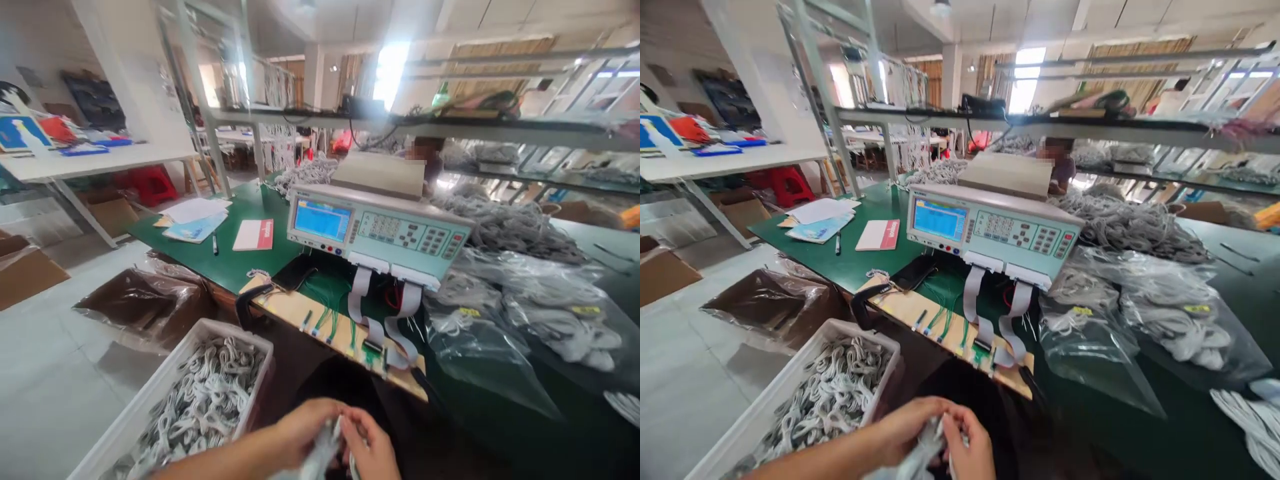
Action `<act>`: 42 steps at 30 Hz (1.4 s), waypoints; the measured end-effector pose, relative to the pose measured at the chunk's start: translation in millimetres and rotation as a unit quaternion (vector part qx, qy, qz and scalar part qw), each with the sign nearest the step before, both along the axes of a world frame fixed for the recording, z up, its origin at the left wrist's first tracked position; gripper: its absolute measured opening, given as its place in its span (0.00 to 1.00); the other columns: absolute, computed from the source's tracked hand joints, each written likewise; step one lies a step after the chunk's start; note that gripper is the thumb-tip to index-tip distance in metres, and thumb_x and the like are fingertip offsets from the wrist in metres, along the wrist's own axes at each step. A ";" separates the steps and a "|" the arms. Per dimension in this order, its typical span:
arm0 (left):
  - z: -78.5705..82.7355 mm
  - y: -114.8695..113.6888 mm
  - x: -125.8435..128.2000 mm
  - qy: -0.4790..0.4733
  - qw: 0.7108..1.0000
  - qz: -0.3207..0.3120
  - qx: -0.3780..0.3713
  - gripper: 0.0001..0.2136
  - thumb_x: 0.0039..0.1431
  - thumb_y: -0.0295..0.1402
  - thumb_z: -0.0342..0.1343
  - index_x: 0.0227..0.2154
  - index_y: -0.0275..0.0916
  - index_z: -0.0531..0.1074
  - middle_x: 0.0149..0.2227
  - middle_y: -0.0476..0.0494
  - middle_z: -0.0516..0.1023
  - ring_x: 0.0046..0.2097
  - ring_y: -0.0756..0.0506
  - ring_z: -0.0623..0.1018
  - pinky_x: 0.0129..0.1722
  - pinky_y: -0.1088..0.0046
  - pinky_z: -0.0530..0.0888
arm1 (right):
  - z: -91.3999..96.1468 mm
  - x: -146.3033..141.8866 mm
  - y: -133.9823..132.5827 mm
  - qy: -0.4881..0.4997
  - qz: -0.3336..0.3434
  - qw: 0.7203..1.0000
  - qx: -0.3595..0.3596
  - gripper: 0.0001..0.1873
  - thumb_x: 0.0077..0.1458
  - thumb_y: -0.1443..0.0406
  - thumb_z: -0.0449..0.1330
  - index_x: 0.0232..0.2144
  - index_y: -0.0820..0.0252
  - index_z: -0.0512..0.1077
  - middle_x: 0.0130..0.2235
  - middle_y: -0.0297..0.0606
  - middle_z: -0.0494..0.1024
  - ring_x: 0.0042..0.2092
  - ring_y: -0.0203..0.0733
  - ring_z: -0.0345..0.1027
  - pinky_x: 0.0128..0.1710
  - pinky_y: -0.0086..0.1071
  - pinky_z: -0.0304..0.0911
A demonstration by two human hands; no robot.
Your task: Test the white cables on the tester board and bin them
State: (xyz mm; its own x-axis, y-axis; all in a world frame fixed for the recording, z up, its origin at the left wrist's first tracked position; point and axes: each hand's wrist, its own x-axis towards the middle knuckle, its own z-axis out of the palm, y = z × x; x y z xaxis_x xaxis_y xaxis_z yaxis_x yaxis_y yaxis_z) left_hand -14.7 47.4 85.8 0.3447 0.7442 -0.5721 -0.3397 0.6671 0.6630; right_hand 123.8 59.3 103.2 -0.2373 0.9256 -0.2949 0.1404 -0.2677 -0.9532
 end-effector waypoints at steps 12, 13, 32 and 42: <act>-1.2 -8.7 -5.1 0.272 0.918 -0.093 0.274 0.34 0.37 0.33 0.60 0.51 0.41 0.55 0.45 0.42 0.67 0.43 0.44 0.68 0.44 0.70 0.62 | -6.6 -16.2 14.8 0.178 -0.156 0.965 -0.117 0.13 0.46 0.56 0.56 0.31 0.58 0.69 0.29 0.33 0.70 0.31 0.36 0.64 0.30 0.27 0.62; -2.4 -4.9 5.9 0.259 0.925 -0.066 0.270 0.31 0.39 0.32 0.58 0.50 0.40 0.56 0.44 0.42 0.68 0.42 0.44 0.68 0.43 0.71 0.63 | -4.7 -14.4 15.4 0.166 -0.152 0.970 -0.089 0.13 0.47 0.56 0.55 0.33 0.58 0.69 0.32 0.34 0.71 0.35 0.38 0.65 0.33 0.27 0.61; 12.7 2.1 38.2 0.277 0.904 0.016 0.325 0.09 0.42 0.26 0.51 0.30 0.36 0.69 0.34 0.44 0.68 0.37 0.47 0.67 0.40 0.73 0.64 | 1.7 29.7 -1.7 -0.062 -0.079 0.990 0.098 0.08 0.44 0.61 0.58 0.26 0.61 0.69 0.22 0.33 0.70 0.24 0.38 0.63 0.23 0.27 0.59; 25.4 6.5 42.0 0.094 0.975 0.010 0.203 0.15 0.50 0.36 0.47 0.42 0.38 0.62 0.36 0.44 0.69 0.31 0.50 0.70 0.32 0.74 0.67 | 0.2 30.7 -5.0 0.081 -0.167 0.982 0.022 0.11 0.44 0.60 0.59 0.26 0.63 0.69 0.20 0.33 0.69 0.21 0.35 0.60 0.20 0.26 0.58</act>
